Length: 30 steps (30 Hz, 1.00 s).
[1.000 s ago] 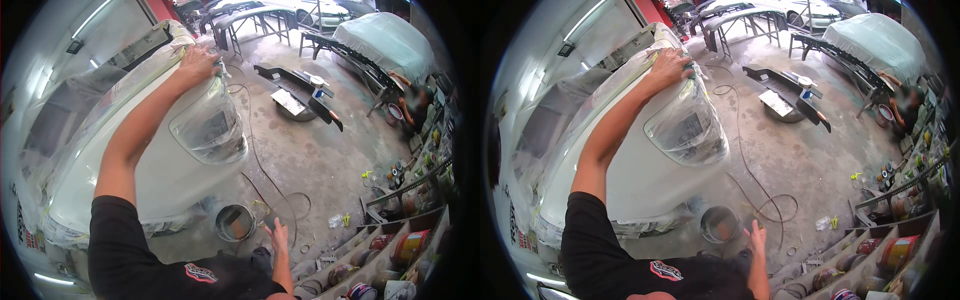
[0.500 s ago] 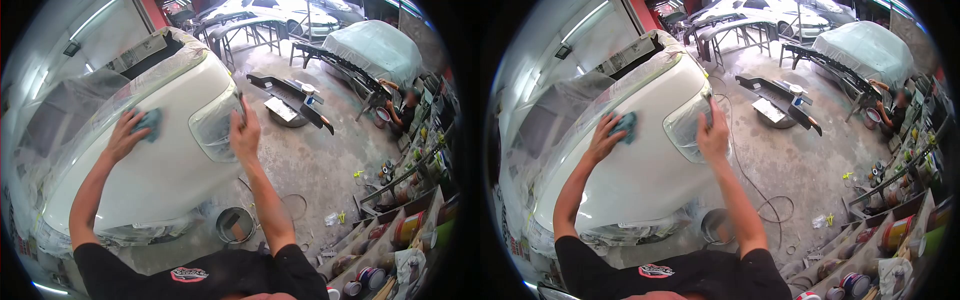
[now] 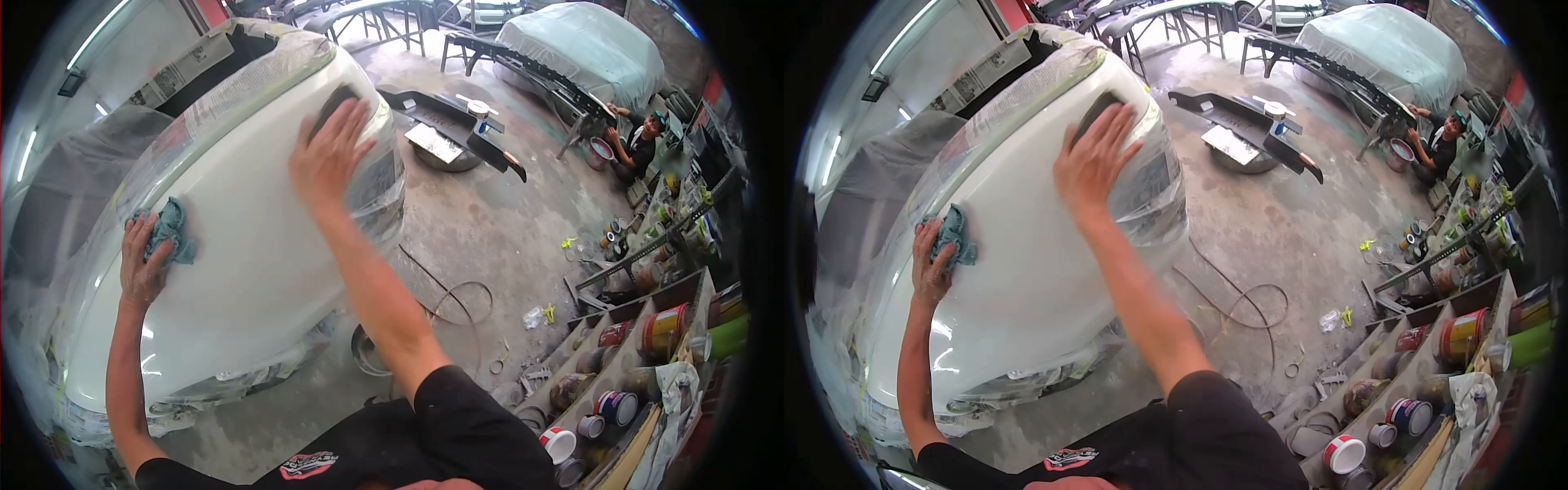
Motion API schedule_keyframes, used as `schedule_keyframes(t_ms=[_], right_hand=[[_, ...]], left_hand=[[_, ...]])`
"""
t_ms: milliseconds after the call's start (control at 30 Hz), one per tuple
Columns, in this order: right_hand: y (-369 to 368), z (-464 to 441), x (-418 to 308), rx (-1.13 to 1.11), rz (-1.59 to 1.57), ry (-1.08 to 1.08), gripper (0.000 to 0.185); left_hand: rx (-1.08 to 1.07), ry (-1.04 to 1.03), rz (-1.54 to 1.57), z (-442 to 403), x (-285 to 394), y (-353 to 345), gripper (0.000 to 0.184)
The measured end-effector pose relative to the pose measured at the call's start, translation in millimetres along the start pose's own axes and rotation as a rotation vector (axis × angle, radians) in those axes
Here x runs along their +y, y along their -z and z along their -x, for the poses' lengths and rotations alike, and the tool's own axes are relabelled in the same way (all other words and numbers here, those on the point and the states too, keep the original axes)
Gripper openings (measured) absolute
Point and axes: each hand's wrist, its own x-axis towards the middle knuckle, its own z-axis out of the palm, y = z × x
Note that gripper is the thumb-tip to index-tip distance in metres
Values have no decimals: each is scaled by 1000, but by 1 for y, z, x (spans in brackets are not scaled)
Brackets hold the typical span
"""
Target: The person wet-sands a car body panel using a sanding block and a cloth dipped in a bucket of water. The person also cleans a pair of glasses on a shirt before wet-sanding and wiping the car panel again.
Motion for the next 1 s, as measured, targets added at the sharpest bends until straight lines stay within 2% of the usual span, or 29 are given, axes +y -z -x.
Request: schedule_keyframes(t_ms=[100,200,233,267,300,333,400,500,600,633,733,833,933,1000], right_hand=[[-12,25,-16,58,-33,-2,78],[-3,77,-12,-51,31,173,75],[0,59,-7,39,95,188,67],[2,26,6,34,157,127,64],[0,-11,16,13,185,86,61],[-24,-35,49,-76,300,139,56],[9,-22,5,33,-40,-13,60],[8,66,1,-5,-1,332,65],[7,23,22,26,93,377,67],[9,-10,26,48,75,325,65],[29,-72,30,-169,-99,151,63],[25,-69,36,-88,48,375,61],[23,-24,21,-74,-36,671,60],[19,7,12,-297,-60,988,64]], left_hand=[[-24,29,2,-4,5,4,42],[6,18,11,-3,5,2,45],[22,-6,51,-7,6,-3,46],[35,-22,75,-8,5,-7,47],[38,-17,65,0,2,1,49],[18,-17,49,-2,3,5,51],[-2,13,42,-6,5,7,50],[-6,19,14,-6,6,6,49],[-13,25,-1,-5,5,5,50],[-15,21,4,-4,6,4,50],[-10,26,15,-6,5,7,52],[-8,25,32,-5,3,8,53],[3,24,32,-3,4,4,53],[-4,31,30,-5,5,6,54]])
